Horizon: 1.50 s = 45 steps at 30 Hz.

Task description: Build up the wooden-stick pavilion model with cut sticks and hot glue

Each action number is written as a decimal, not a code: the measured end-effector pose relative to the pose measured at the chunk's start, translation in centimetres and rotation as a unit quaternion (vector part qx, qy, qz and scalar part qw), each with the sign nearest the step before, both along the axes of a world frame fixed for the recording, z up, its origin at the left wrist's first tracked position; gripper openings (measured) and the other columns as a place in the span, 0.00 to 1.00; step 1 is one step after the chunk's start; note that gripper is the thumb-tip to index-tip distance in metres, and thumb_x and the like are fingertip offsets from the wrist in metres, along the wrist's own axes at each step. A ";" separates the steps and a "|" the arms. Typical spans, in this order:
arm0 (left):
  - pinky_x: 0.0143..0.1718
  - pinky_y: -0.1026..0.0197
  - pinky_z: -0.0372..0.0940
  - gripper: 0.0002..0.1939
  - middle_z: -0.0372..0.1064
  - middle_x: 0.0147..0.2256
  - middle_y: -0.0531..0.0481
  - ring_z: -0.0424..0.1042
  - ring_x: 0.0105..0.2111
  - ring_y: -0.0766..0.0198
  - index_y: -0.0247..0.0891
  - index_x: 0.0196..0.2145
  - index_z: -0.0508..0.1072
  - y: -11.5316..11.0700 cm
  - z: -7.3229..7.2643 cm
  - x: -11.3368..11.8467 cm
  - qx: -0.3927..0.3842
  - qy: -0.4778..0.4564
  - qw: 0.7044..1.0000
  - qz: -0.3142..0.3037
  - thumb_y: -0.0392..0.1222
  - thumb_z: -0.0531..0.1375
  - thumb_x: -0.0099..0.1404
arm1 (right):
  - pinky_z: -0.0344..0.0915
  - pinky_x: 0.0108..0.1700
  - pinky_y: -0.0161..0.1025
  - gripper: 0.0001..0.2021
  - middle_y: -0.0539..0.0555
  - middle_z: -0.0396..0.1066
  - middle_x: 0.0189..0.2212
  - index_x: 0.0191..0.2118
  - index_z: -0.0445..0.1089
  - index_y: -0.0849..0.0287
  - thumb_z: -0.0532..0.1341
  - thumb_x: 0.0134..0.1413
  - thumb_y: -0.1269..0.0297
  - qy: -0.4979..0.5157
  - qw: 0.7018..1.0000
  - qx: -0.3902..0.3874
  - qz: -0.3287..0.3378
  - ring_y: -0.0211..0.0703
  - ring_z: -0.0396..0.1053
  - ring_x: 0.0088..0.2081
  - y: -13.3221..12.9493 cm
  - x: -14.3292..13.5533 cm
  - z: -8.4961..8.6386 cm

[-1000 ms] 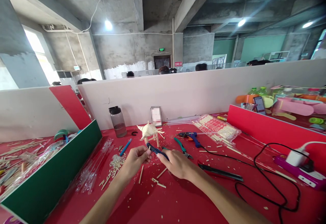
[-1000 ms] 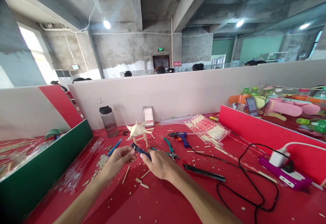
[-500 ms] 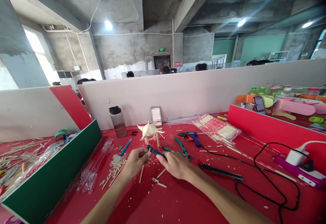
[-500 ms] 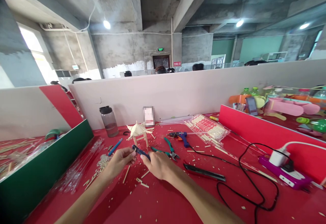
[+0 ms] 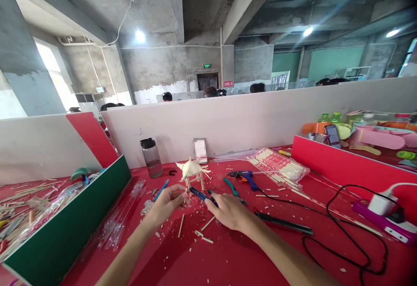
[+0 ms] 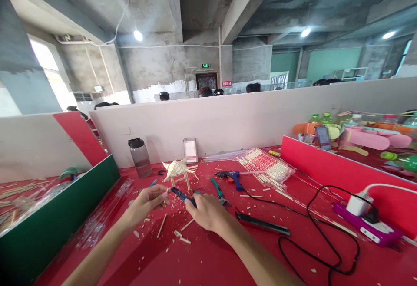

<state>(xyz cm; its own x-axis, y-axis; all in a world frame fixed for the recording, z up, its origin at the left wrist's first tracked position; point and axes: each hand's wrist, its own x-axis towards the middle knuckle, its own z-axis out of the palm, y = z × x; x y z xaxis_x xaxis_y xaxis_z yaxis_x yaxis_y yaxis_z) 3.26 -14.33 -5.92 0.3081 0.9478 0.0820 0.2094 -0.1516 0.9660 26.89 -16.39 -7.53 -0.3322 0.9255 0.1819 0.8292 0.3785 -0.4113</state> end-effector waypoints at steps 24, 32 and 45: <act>0.31 0.65 0.62 0.15 0.72 0.28 0.52 0.68 0.28 0.67 0.37 0.35 0.73 -0.1 1.3 -2.1 0.057 0.130 0.984 -0.108 0.54 0.62 0.64 | 0.63 0.50 0.55 0.19 0.67 0.71 0.46 0.47 0.71 0.63 0.62 0.56 0.53 -0.046 0.994 0.094 0.016 0.64 0.67 0.50 -0.9 -4.0 -2.9; 0.34 0.63 0.65 0.14 0.76 0.29 0.50 0.72 0.30 0.63 0.37 0.33 0.77 -0.5 0.8 -0.1 0.140 0.095 0.985 -0.018 0.52 0.65 0.62 | 0.64 0.40 0.36 0.06 0.52 0.77 0.34 0.40 0.73 0.57 0.60 0.64 0.63 0.189 0.968 0.122 0.110 0.44 0.74 0.36 -0.3 -3.5 -1.6; 0.36 0.61 0.67 0.16 0.73 0.41 0.47 0.73 0.34 0.61 0.41 0.48 0.74 0.1 0.0 -1.0 0.309 0.220 0.910 0.167 0.52 0.56 0.70 | 0.65 0.39 0.35 0.08 0.52 0.79 0.35 0.41 0.75 0.55 0.58 0.66 0.63 0.304 0.940 0.119 0.097 0.43 0.76 0.36 0.5 -2.7 -1.5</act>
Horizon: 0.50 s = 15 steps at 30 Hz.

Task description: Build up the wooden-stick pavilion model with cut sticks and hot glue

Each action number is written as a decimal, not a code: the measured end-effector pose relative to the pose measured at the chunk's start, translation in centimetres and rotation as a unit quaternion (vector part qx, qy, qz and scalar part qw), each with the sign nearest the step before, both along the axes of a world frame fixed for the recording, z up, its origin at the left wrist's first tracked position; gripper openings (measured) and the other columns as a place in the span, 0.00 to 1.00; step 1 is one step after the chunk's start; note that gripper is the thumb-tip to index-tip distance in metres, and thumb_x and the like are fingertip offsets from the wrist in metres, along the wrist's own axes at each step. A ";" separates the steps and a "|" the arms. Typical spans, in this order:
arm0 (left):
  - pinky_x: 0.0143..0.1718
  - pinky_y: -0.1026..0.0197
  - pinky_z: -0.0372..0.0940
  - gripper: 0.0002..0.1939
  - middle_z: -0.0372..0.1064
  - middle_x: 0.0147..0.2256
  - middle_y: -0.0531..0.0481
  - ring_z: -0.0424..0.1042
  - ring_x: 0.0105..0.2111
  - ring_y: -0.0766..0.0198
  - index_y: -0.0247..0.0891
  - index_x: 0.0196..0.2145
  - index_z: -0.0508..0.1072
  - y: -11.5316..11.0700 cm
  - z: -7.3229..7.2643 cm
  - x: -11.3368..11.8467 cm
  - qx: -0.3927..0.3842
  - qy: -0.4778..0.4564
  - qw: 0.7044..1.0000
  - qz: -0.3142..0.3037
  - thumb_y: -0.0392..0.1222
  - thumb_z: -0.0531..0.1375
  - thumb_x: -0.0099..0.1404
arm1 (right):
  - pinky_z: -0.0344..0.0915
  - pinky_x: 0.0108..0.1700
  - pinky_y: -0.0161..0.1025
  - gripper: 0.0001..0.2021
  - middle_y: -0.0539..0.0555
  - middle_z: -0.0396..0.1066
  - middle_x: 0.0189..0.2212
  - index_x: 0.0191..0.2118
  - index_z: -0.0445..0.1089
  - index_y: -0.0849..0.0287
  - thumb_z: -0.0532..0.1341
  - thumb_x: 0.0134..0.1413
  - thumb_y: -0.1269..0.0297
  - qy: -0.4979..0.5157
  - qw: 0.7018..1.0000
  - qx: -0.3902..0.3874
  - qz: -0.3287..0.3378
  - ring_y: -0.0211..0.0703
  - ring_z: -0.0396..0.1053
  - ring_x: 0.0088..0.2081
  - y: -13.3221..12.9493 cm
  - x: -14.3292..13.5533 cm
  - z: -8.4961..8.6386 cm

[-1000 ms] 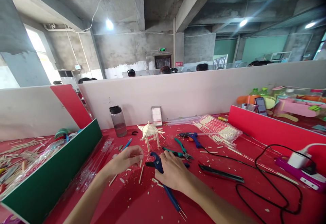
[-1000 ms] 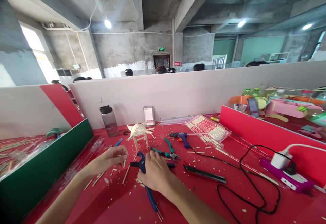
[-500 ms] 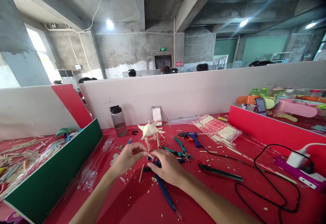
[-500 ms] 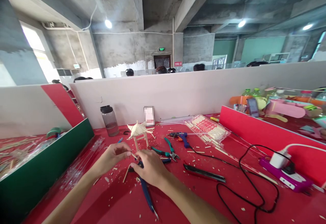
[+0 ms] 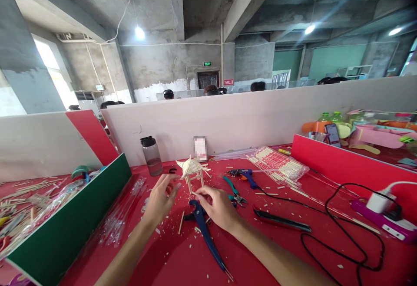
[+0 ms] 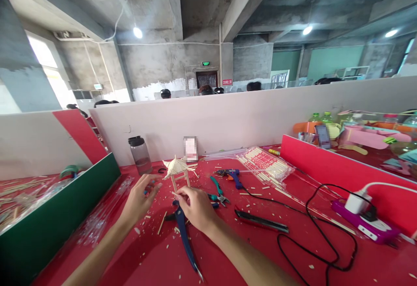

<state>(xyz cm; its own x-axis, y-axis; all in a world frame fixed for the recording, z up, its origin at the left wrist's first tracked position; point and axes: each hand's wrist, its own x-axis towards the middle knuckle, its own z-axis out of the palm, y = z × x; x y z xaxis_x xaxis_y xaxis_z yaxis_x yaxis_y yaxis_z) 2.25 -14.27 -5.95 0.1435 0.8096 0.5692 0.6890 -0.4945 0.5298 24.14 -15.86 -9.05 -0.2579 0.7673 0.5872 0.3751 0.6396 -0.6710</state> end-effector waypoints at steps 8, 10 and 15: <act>0.40 0.60 0.69 0.16 0.77 0.44 0.46 0.77 0.42 0.56 0.42 0.49 0.74 1.9 -1.9 0.2 -0.018 0.008 1.000 0.003 0.50 0.53 0.71 | 0.65 0.43 0.36 0.08 0.54 0.77 0.36 0.38 0.73 0.58 0.58 0.65 0.64 0.022 1.000 0.010 -0.014 0.44 0.74 0.39 1.0 0.3 -0.2; 0.43 0.60 0.68 0.16 0.78 0.44 0.47 0.76 0.44 0.55 0.43 0.45 0.76 1.8 -1.8 0.4 -0.001 0.025 1.000 0.010 0.50 0.52 0.72 | 0.66 0.42 0.36 0.08 0.53 0.77 0.35 0.38 0.74 0.58 0.58 0.65 0.63 0.039 0.999 -0.008 -0.002 0.44 0.74 0.38 1.3 0.3 -0.3; 0.44 0.61 0.67 0.15 0.79 0.42 0.48 0.77 0.41 0.57 0.43 0.43 0.76 1.3 -1.5 0.6 0.018 0.048 0.999 0.007 0.51 0.53 0.72 | 0.67 0.40 0.36 0.09 0.53 0.78 0.34 0.37 0.75 0.59 0.60 0.63 0.61 0.081 0.995 -0.056 0.013 0.44 0.75 0.37 2.0 0.5 -0.5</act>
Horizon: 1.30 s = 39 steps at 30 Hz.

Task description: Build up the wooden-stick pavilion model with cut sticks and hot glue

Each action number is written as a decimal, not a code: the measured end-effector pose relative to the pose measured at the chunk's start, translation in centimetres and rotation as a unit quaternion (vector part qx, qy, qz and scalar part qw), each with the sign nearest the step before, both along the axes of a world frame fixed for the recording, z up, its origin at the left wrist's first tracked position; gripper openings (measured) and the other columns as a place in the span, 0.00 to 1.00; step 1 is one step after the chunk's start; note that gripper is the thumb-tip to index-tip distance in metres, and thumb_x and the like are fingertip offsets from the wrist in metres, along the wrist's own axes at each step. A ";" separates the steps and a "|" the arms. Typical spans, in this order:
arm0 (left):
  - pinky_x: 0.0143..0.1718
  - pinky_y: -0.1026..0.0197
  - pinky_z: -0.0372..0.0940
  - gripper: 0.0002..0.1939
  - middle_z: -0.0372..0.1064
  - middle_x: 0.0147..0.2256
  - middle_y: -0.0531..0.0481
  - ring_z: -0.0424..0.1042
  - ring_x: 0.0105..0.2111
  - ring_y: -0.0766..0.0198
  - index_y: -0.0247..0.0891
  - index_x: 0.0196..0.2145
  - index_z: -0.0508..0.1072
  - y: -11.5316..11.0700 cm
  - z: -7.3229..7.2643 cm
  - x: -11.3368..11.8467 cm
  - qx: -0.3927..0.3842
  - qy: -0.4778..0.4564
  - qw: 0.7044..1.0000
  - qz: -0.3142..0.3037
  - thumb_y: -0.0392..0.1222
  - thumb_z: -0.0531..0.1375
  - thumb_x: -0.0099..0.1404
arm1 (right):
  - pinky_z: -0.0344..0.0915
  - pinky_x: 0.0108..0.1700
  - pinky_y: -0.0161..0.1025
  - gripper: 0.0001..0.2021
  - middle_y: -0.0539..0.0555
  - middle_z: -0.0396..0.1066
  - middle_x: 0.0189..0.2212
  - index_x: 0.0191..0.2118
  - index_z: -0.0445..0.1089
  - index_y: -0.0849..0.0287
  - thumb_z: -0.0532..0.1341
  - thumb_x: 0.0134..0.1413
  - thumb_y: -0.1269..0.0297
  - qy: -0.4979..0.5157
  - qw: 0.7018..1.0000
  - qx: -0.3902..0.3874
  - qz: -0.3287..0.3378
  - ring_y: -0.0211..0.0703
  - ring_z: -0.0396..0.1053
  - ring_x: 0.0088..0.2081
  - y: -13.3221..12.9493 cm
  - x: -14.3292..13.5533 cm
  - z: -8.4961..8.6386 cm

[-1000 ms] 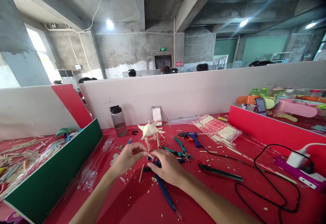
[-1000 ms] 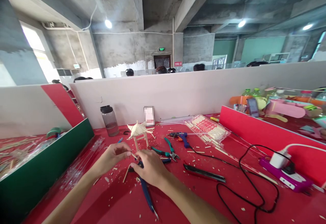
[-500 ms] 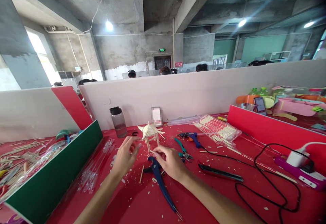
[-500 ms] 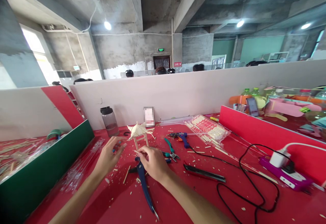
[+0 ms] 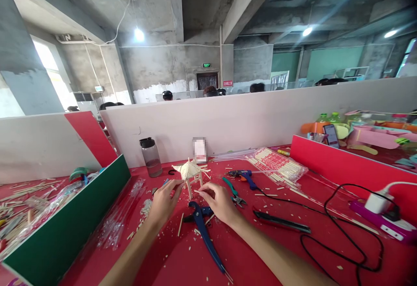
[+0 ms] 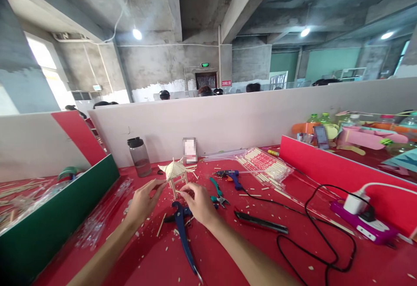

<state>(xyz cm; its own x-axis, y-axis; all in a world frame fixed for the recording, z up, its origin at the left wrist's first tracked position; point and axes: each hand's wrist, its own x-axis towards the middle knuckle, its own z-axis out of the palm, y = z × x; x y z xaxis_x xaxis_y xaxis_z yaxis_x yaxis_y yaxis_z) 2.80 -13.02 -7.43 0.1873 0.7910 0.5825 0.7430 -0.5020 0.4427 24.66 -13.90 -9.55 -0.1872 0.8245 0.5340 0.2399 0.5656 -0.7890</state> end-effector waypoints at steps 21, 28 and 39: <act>0.45 0.60 0.68 0.13 0.77 0.40 0.46 0.76 0.41 0.59 0.42 0.45 0.76 -1.0 0.2 -0.1 0.024 0.044 0.994 -0.099 0.46 0.54 0.73 | 0.71 0.37 0.39 0.14 0.55 0.78 0.30 0.32 0.73 0.59 0.67 0.52 0.52 0.200 0.974 -0.095 0.056 0.48 0.76 0.34 2.2 -2.5 -0.8; 0.52 0.54 0.68 0.13 0.75 0.46 0.42 0.74 0.49 0.54 0.42 0.45 0.77 -1.1 0.7 -0.1 0.039 0.028 0.994 -0.098 0.46 0.55 0.72 | 0.71 0.38 0.40 0.14 0.55 0.77 0.30 0.32 0.74 0.60 0.68 0.51 0.53 0.197 0.974 -0.086 0.065 0.47 0.75 0.33 2.9 -2.7 -1.0; 0.54 0.55 0.67 0.12 0.75 0.50 0.43 0.73 0.51 0.55 0.43 0.47 0.77 -1.1 0.7 -0.4 0.029 0.011 0.992 -0.124 0.45 0.56 0.71 | 0.69 0.33 0.38 0.14 0.53 0.75 0.27 0.32 0.72 0.59 0.68 0.50 0.52 0.215 0.967 -0.111 0.078 0.43 0.73 0.29 3.1 -3.1 -0.8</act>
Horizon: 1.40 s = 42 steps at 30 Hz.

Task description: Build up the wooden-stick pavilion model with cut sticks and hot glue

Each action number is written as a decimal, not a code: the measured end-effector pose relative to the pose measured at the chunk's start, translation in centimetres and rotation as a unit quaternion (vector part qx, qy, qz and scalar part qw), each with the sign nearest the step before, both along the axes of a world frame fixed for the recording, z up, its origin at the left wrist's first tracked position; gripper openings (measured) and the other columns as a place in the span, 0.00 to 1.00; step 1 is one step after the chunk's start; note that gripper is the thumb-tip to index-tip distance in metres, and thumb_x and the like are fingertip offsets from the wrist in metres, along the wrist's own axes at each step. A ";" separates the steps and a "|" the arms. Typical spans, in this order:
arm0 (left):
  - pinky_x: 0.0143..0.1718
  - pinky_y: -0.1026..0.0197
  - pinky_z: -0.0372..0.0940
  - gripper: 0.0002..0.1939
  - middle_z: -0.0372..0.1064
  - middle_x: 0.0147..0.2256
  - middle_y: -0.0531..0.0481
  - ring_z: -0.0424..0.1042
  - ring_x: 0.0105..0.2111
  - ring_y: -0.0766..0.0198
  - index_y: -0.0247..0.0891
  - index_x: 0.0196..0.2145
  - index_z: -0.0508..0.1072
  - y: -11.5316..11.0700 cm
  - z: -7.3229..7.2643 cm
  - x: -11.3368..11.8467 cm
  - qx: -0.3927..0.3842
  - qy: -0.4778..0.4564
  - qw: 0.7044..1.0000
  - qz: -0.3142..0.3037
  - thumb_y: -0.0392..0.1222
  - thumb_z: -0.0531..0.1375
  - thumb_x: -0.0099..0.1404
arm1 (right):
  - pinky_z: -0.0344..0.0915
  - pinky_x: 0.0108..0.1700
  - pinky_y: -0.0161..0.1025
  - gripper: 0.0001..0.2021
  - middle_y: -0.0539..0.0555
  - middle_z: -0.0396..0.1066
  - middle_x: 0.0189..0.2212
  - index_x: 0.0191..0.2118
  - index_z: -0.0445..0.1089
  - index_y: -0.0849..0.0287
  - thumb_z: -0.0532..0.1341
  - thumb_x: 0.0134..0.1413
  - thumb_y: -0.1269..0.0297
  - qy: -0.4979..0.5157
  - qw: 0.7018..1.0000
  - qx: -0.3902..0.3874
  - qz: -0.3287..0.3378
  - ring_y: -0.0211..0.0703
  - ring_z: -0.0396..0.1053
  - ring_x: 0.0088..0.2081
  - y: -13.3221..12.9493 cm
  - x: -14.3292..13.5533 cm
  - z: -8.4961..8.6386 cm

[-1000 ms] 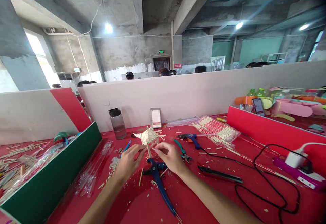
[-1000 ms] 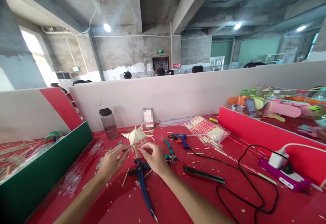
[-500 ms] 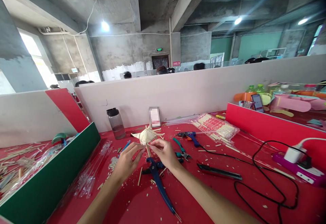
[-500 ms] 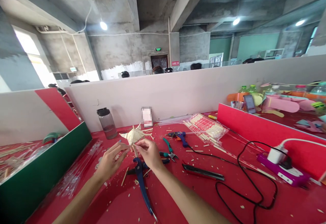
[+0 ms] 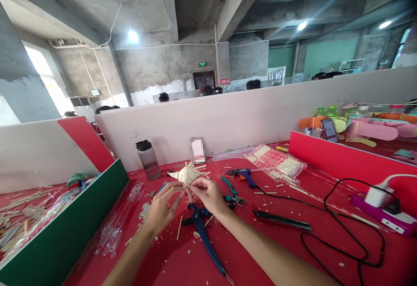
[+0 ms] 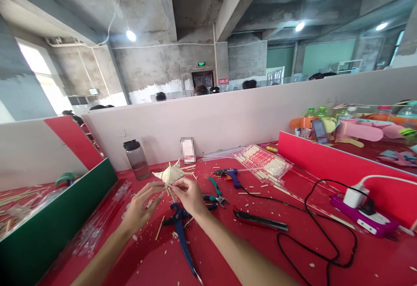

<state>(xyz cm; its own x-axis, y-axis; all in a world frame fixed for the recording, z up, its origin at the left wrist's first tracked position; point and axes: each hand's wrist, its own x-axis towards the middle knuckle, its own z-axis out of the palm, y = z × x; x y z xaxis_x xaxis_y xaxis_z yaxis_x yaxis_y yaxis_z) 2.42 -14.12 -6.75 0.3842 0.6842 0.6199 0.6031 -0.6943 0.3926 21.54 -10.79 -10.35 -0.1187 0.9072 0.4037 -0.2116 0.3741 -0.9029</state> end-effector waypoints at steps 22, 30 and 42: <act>0.55 0.51 0.66 0.14 0.74 0.51 0.44 0.72 0.53 0.53 0.41 0.52 0.70 0.4 -0.7 -1.2 -0.051 0.002 0.998 0.026 0.43 0.54 0.71 | 0.68 0.34 0.37 0.10 0.54 0.76 0.29 0.33 0.73 0.61 0.65 0.53 0.58 -0.041 0.998 0.037 0.000 0.44 0.74 0.31 0.2 0.4 0.0; 0.53 0.52 0.67 0.14 0.75 0.49 0.44 0.74 0.50 0.54 0.40 0.51 0.70 0.3 -0.7 -0.9 -0.040 0.002 0.999 0.028 0.40 0.54 0.69 | 0.67 0.28 0.36 0.11 0.52 0.74 0.25 0.31 0.74 0.60 0.66 0.51 0.56 -0.034 0.999 0.016 0.014 0.41 0.71 0.24 0.2 0.4 0.2; 0.52 0.55 0.67 0.14 0.74 0.49 0.43 0.73 0.50 0.56 0.41 0.48 0.73 0.3 -0.4 -0.6 -0.009 0.018 1.000 -0.006 0.35 0.52 0.68 | 0.69 0.28 0.37 0.12 0.51 0.74 0.23 0.31 0.74 0.59 0.66 0.51 0.54 -0.039 0.999 -0.006 0.028 0.42 0.71 0.23 -0.1 0.6 0.6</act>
<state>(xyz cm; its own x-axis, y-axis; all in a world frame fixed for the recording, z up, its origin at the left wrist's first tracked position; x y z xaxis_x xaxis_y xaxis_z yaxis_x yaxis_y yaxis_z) 1.86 -13.79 -7.12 0.4141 0.6906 0.5930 0.6080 -0.6947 0.3844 22.18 -10.85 -9.79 -0.1992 0.9032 0.3803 -0.1610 0.3526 -0.9218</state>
